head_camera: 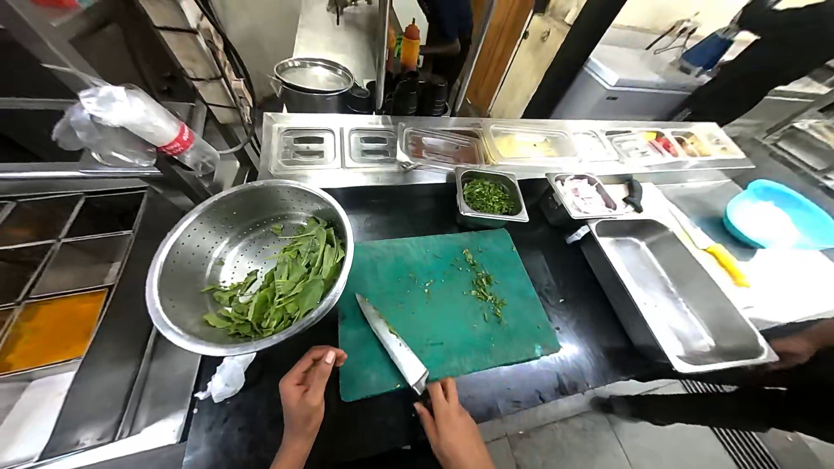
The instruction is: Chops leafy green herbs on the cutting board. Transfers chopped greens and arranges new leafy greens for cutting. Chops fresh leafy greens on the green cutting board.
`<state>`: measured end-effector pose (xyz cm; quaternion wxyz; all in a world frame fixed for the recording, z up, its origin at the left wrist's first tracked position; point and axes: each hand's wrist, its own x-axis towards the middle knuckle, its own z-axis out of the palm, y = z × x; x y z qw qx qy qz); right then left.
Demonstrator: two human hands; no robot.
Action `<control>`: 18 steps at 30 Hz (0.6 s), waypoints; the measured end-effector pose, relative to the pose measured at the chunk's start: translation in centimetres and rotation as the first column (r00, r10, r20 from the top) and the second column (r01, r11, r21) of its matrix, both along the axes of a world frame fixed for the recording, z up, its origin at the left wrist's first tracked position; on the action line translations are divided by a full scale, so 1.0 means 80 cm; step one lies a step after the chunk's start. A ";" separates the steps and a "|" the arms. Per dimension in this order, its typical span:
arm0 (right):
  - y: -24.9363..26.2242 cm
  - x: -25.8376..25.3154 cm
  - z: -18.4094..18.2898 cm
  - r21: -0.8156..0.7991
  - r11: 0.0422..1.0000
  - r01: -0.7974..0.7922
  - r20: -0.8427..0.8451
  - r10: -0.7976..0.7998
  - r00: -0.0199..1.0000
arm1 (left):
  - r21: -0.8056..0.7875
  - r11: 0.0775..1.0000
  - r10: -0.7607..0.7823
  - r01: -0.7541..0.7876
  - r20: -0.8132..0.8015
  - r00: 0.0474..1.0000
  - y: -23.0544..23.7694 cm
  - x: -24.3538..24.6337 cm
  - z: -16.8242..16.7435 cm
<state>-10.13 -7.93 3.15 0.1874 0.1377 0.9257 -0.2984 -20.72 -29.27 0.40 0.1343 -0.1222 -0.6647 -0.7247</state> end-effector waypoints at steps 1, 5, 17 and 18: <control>0.001 -0.003 -0.002 0.008 1.000 0.011 0.002 -0.011 1.000 | 0.005 1.000 -0.010 0.010 -0.008 1.000 -0.001 0.000 0.000; 0.038 -0.023 -0.012 0.007 0.993 0.121 -0.016 -0.120 0.993 | 0.010 0.999 -0.032 0.032 -0.014 0.999 -0.006 0.002 -0.004; 0.176 -0.063 0.019 -0.733 0.478 0.485 -0.020 -0.727 0.686 | -0.001 0.999 -0.035 0.035 0.008 0.999 -0.017 0.012 -0.003; 0.183 -0.068 0.020 -0.744 0.439 0.503 0.005 -0.750 0.662 | 0.003 0.999 -0.039 0.039 0.006 0.999 -0.017 0.012 -0.003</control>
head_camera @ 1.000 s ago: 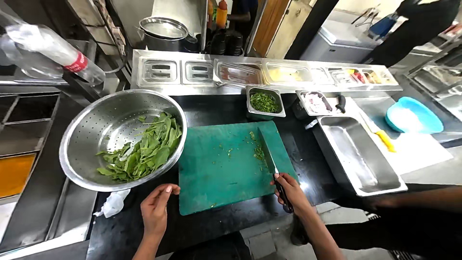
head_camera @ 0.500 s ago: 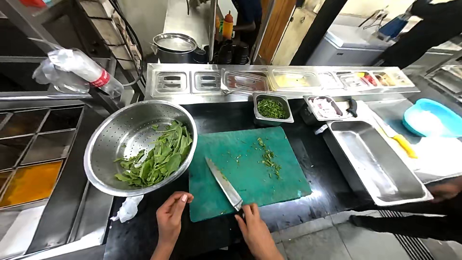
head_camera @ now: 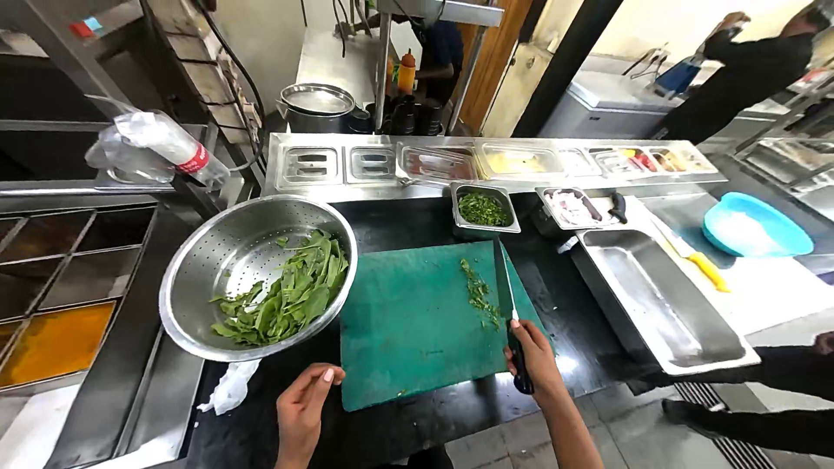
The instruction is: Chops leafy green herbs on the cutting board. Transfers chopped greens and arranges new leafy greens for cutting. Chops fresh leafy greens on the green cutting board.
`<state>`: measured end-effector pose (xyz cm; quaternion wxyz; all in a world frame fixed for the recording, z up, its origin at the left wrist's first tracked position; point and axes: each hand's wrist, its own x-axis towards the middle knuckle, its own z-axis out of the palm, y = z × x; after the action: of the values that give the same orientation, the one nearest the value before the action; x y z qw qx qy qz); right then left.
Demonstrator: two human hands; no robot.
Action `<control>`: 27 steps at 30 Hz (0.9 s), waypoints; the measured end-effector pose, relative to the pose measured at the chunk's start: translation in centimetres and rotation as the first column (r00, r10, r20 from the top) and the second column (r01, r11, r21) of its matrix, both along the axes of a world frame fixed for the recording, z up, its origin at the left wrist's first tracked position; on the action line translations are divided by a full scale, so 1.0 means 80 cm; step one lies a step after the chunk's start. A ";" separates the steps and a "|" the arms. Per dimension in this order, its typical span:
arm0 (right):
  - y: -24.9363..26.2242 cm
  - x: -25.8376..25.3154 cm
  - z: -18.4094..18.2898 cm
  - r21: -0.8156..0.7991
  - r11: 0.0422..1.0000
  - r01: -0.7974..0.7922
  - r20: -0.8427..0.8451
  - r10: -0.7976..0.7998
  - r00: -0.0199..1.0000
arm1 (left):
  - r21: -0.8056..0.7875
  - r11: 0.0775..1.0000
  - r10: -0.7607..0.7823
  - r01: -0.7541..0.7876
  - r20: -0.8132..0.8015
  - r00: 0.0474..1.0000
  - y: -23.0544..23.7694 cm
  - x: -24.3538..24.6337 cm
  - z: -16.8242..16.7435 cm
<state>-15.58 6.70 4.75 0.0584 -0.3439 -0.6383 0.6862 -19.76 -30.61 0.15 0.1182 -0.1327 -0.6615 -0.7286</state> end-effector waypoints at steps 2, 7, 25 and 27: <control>0.014 -0.007 -0.003 -0.066 0.996 0.051 0.064 -0.047 0.997 | 0.005 1.000 -0.013 0.013 -0.001 1.000 0.001 0.000 0.003; 0.022 -0.004 -0.006 -0.133 0.984 0.115 0.010 -0.115 0.993 | 0.014 0.999 -0.037 0.037 -0.023 0.999 0.003 -0.003 0.013; 0.084 0.012 -0.075 0.818 0.466 -0.337 0.338 0.083 0.937 | -0.647 0.760 0.151 0.061 0.267 0.952 -0.148 -0.133 0.201; 0.084 0.006 -0.075 0.816 0.493 -0.301 0.329 0.031 0.944 | -0.738 0.638 0.205 0.220 0.439 0.875 -0.155 -0.185 0.199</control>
<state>-15.08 13.40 -1.29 0.0655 -0.2961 -0.9250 0.2290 -34.54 -43.05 16.11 -0.1222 0.0138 -0.9143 -0.3860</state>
